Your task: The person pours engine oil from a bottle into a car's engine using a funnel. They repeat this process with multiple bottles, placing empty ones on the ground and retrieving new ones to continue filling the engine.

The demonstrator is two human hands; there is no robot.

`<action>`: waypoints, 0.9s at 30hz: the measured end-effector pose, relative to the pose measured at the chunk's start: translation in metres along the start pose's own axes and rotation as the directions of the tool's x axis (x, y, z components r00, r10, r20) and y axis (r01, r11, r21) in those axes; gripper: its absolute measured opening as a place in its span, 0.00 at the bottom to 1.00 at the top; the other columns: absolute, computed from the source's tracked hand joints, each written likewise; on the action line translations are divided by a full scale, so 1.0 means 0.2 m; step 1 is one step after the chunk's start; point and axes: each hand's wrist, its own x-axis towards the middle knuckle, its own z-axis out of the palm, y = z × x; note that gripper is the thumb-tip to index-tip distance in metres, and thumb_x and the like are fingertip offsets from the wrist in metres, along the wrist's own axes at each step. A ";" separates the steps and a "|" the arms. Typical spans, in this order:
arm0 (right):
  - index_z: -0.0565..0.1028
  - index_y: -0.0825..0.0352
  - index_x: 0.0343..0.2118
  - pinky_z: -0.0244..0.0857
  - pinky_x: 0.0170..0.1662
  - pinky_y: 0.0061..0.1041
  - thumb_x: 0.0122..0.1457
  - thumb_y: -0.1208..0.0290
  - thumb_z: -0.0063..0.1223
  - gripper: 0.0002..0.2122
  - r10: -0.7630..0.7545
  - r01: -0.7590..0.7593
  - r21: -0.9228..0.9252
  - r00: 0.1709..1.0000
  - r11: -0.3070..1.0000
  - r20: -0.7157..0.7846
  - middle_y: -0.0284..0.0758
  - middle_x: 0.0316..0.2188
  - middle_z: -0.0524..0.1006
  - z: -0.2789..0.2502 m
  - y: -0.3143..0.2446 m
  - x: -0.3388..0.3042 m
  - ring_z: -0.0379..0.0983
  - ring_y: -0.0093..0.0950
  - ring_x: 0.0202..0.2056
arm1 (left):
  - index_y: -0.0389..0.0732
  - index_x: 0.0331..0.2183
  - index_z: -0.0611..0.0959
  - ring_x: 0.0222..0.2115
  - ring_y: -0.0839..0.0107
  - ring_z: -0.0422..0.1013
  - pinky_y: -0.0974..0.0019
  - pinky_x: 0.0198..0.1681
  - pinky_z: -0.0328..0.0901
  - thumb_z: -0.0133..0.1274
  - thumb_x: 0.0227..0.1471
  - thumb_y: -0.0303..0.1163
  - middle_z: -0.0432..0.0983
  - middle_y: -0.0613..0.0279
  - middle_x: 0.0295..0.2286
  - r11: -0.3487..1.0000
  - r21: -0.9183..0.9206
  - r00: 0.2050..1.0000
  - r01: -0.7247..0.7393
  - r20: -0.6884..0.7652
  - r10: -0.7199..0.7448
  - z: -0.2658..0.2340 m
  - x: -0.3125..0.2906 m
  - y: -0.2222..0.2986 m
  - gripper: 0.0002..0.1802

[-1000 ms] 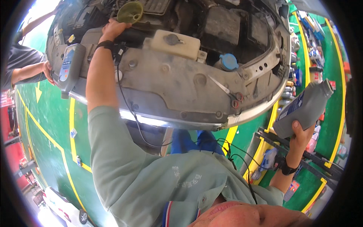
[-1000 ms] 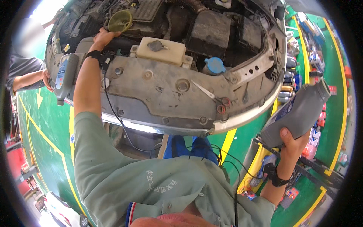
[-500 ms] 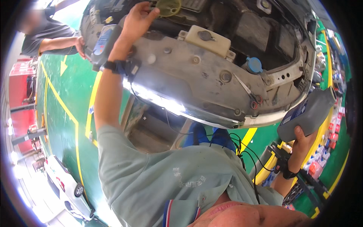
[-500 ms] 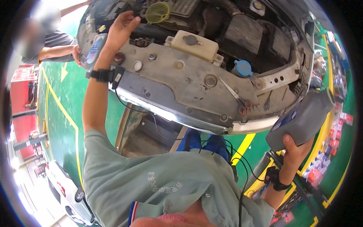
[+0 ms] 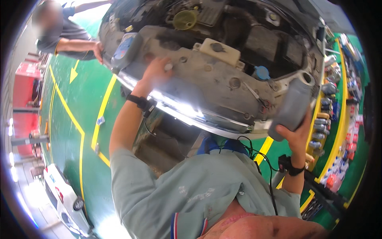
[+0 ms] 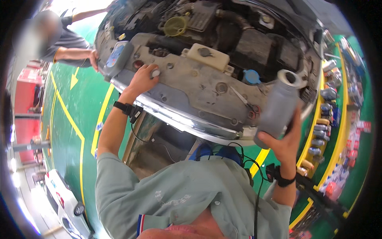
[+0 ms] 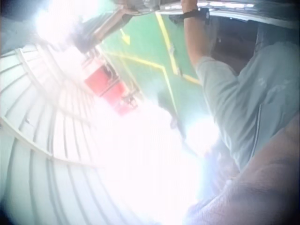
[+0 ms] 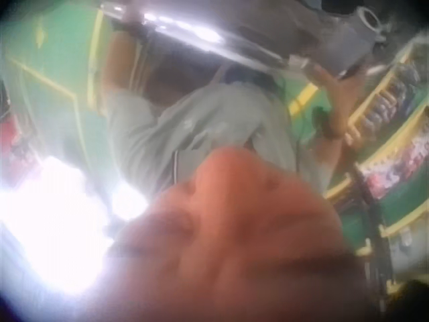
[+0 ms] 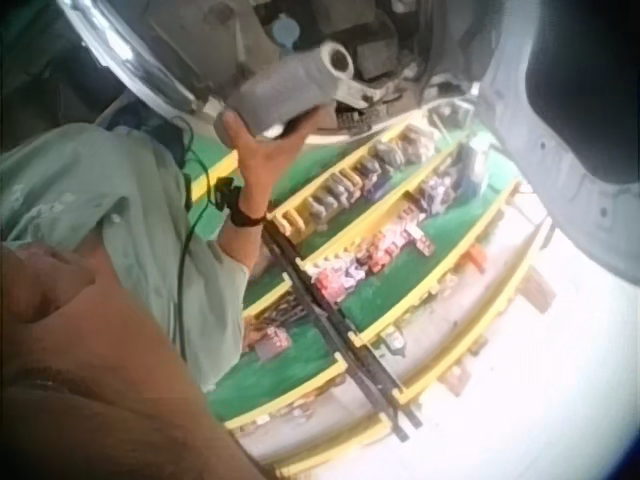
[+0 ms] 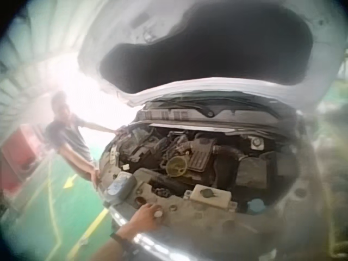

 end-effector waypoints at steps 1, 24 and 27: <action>0.54 0.72 0.71 0.60 0.65 0.36 0.35 0.53 0.82 0.61 -0.025 0.025 -0.023 1.000 0.999 0.002 0.45 0.63 0.68 0.03 -0.02 -0.01 0.67 0.37 0.62 | 0.43 0.51 0.80 0.46 0.44 0.74 0.49 0.51 0.69 0.58 0.51 0.37 0.77 0.44 0.41 0.999 -0.012 0.999 -0.033 -0.003 0.033 0.03 0.05 0.02 0.25; 0.55 0.71 0.70 0.55 0.69 0.40 0.33 0.61 0.81 0.59 -0.335 0.361 -0.077 0.913 0.929 0.234 0.51 0.65 0.65 0.13 -0.19 -0.09 0.63 0.48 0.65 | 0.37 0.50 0.74 0.51 0.68 0.69 0.63 0.59 0.61 0.58 0.53 0.18 0.74 0.58 0.50 0.203 -0.925 0.944 -0.322 -0.298 0.142 -0.38 -0.43 1.45 0.22; 0.57 0.70 0.70 0.55 0.68 0.42 0.32 0.63 0.80 0.58 -0.403 0.429 -0.188 0.901 0.883 0.162 0.51 0.64 0.66 0.07 -0.15 -0.10 0.63 0.51 0.64 | 0.38 0.47 0.76 0.51 0.69 0.69 0.64 0.58 0.61 0.60 0.51 0.18 0.76 0.58 0.50 0.324 -0.875 0.929 -0.360 -0.304 0.210 -0.37 -0.44 1.49 0.20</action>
